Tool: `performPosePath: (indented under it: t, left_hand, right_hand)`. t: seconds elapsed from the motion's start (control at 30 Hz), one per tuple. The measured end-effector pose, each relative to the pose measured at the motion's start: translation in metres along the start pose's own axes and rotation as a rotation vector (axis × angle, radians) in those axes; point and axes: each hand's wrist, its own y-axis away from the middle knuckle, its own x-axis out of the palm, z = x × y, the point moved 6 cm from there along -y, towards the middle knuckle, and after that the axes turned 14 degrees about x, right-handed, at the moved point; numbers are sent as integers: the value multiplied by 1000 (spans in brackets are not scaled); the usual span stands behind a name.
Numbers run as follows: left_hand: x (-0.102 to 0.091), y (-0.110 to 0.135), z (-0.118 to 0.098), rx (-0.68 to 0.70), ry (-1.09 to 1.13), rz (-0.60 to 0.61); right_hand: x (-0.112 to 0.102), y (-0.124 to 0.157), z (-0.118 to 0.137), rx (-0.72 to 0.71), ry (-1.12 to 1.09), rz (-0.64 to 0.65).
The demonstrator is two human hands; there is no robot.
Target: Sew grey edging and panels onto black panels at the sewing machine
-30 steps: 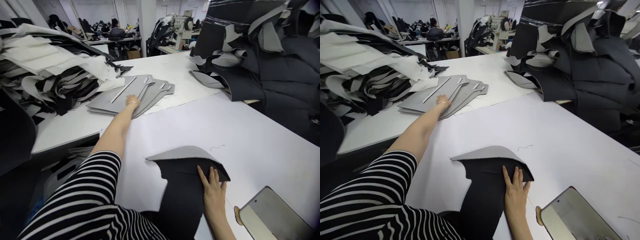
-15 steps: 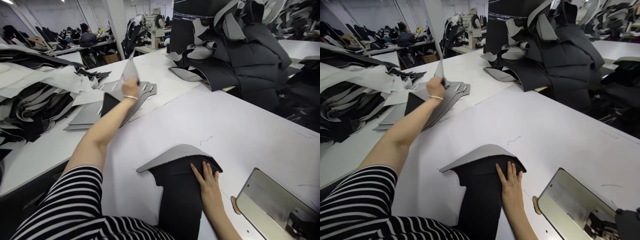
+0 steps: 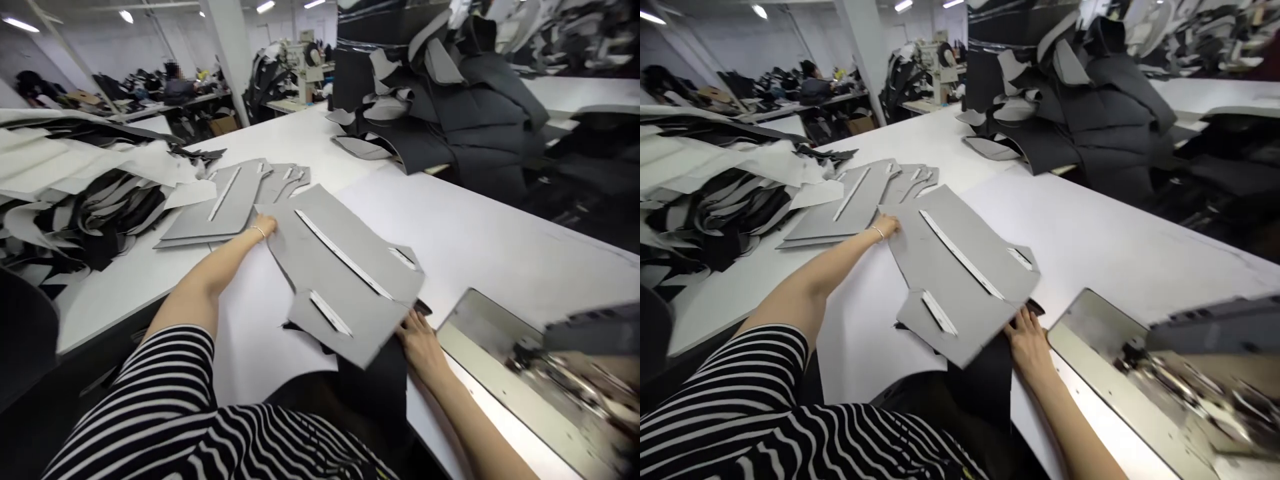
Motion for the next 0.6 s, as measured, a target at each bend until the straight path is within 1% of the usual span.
performPosePath:
  t: [0.03,0.07,0.1,0.13,0.17,0.23,0.27,0.3,0.33,0.37,0.4,0.43,0.47,0.53,0.6]
  left_hand:
    - [-2,-2,-9,-1,-5,20]
    - [-4,-5,-25,12,-10,33]
    - [-7,-9,-50,52,-11,30]
    - [-9,-13,-82,123,-5,6]
    - [-12,-15,-120,219,9,-32]
    - [-17,-15,-204,434,48,-121]
    - [-18,-14,-244,513,62,-148]
    - [-17,-14,-279,557,62,-156]
    - [-15,-17,-308,563,47,-142]
    - [-10,-23,-331,533,28,-110]
    - [-5,-31,-346,474,18,-59]
    - [2,-41,-356,404,19,7]
    - [8,-51,-362,333,28,76]
    - [13,-67,-362,228,53,173]
    - [4,-76,-359,213,59,176]
  right_hand:
    - [-5,5,4,-2,39,45]
    - [-11,9,8,8,74,86]
    - [-17,12,11,26,100,120]
    - [-22,13,15,43,109,156]
    - [-26,14,18,58,109,195]
    - [-30,14,21,88,98,265]
    - [-31,14,22,100,85,300]
    - [-31,13,22,109,66,329]
    - [-32,12,23,115,44,355]
    - [-32,11,23,118,19,381]
    - [-32,11,24,124,-5,407]
    - [-33,10,24,131,-27,432]
    - [-34,11,24,139,-48,456]
    - [-36,14,22,161,-80,488]
    - [-39,21,16,185,-107,491]
